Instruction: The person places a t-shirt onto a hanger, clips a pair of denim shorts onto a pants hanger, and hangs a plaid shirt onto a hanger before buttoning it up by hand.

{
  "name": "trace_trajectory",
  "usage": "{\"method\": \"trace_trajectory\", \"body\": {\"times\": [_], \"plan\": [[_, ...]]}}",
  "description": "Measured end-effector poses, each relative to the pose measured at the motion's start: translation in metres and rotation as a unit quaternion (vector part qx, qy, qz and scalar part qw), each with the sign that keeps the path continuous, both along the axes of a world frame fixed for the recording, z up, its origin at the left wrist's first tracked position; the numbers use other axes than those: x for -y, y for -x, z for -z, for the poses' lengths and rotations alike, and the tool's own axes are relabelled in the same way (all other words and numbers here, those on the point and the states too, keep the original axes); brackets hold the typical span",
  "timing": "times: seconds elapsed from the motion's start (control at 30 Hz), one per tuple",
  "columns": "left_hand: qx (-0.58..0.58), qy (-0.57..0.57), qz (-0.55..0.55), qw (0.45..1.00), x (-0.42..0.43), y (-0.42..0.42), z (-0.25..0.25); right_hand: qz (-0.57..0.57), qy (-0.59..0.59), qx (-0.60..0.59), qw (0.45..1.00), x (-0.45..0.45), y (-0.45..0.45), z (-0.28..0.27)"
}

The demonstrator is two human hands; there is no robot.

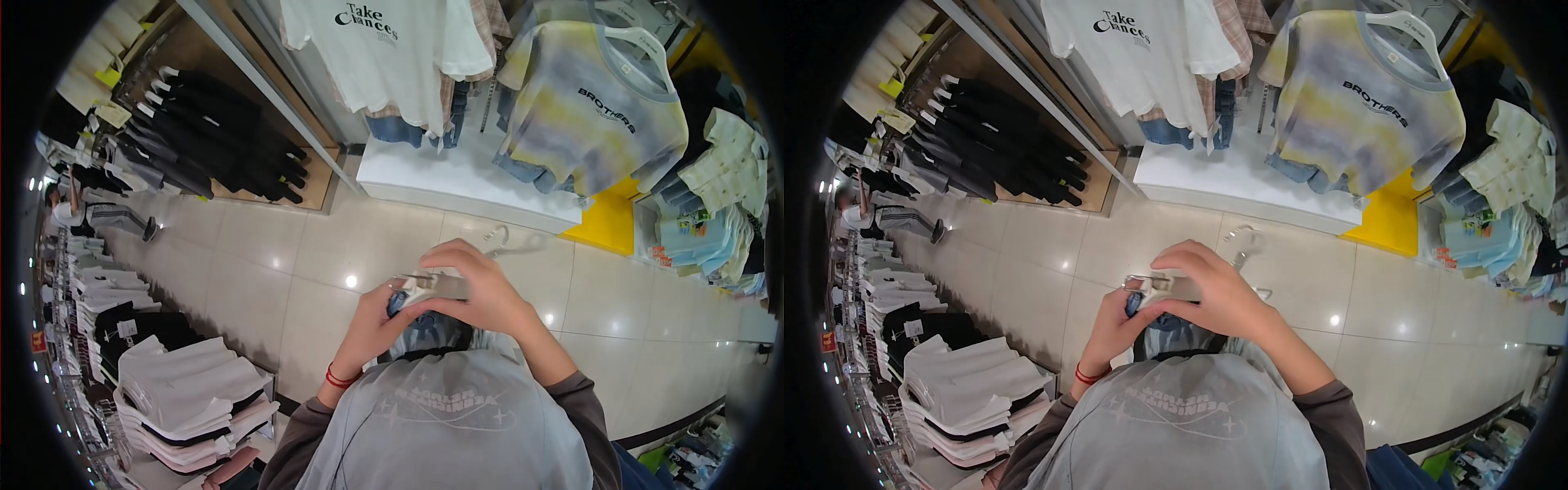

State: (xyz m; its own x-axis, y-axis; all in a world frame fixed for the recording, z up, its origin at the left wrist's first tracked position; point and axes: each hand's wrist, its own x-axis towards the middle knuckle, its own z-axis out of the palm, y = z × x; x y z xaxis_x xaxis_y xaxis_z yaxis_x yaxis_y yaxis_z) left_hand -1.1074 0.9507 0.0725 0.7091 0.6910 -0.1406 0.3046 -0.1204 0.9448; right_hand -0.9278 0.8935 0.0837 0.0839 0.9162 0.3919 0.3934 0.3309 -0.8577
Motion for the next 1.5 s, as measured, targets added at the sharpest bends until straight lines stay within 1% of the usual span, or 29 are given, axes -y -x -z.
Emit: {"method": "trace_trajectory", "body": {"times": [0.1, 0.2, 0.3, 0.4, 0.53, 0.63, 0.73, 0.83, 0.93, 1.07, 1.1, 1.17, 1.2, 1.23, 1.33, 1.47, 1.5], "plan": [[0.038, 0.008, -0.076, 0.996, -0.006, 0.012, 0.01, -0.075, 0.052, -0.12, 0.989, 0.024, -0.027, 0.016], [0.119, 0.065, -0.173, 0.975, -0.012, 0.026, 0.013, -0.204, 0.123, -0.27, 0.933, 0.044, -0.053, 0.067], [0.192, 0.097, -0.18, 0.96, -0.014, 0.027, 0.012, -0.043, 0.156, -0.331, 0.93, 0.033, -0.042, 0.111], [0.229, 0.133, -0.18, 0.947, -0.013, 0.028, 0.016, -0.005, 0.17, -0.34, 0.925, 0.014, -0.027, 0.121], [0.28, 0.172, -0.189, 0.925, -0.01, 0.032, 0.017, -0.053, 0.19, -0.322, 0.926, 0.003, -0.02, 0.099], [0.314, 0.194, -0.184, 0.911, -0.01, 0.037, 0.026, -0.023, 0.111, -0.133, 0.985, -0.012, -0.021, 0.1], [0.33, 0.215, -0.177, 0.902, -0.008, 0.034, 0.022, -0.077, 0.056, -0.196, 0.976, -0.033, -0.019, 0.093], [0.354, 0.217, -0.175, 0.893, -0.009, 0.035, 0.02, -0.107, 0.208, -0.16, 0.959, -0.039, -0.018, 0.086], [0.376, 0.216, -0.189, 0.881, -0.011, 0.039, 0.022, -0.106, 0.242, -0.037, 0.964, -0.036, -0.023, 0.083], [0.388, 0.202, -0.233, 0.869, -0.014, 0.045, 0.029, -0.051, 0.296, -0.141, 0.943, -0.025, -0.019, 0.076], [0.386, 0.198, -0.238, 0.869, -0.016, 0.047, 0.031, -0.078, 0.24, -0.198, 0.947, -0.023, -0.019, 0.079], [0.384, 0.191, -0.249, 0.869, -0.019, 0.052, 0.034, -0.026, 0.178, -0.26, 0.949, -0.016, -0.019, 0.079], [0.384, 0.188, -0.251, 0.868, -0.019, 0.052, 0.034, 0.0, 0.147, -0.29, 0.946, -0.014, -0.018, 0.071], [0.384, 0.186, -0.252, 0.868, -0.019, 0.051, 0.033, -0.009, 0.119, -0.325, 0.938, -0.013, -0.018, 0.051], [0.388, 0.189, -0.238, 0.87, -0.019, 0.05, 0.032, -0.06, 0.087, -0.361, 0.927, -0.009, -0.031, 0.039], [0.354, 0.191, -0.194, 0.895, -0.019, 0.049, 0.034, -0.039, 0.095, -0.26, 0.96, -0.001, -0.047, 0.025], [0.323, 0.193, -0.184, 0.908, -0.019, 0.049, 0.037, 0.0, 0.083, -0.274, 0.958, 0.0, -0.047, 0.026]]}}
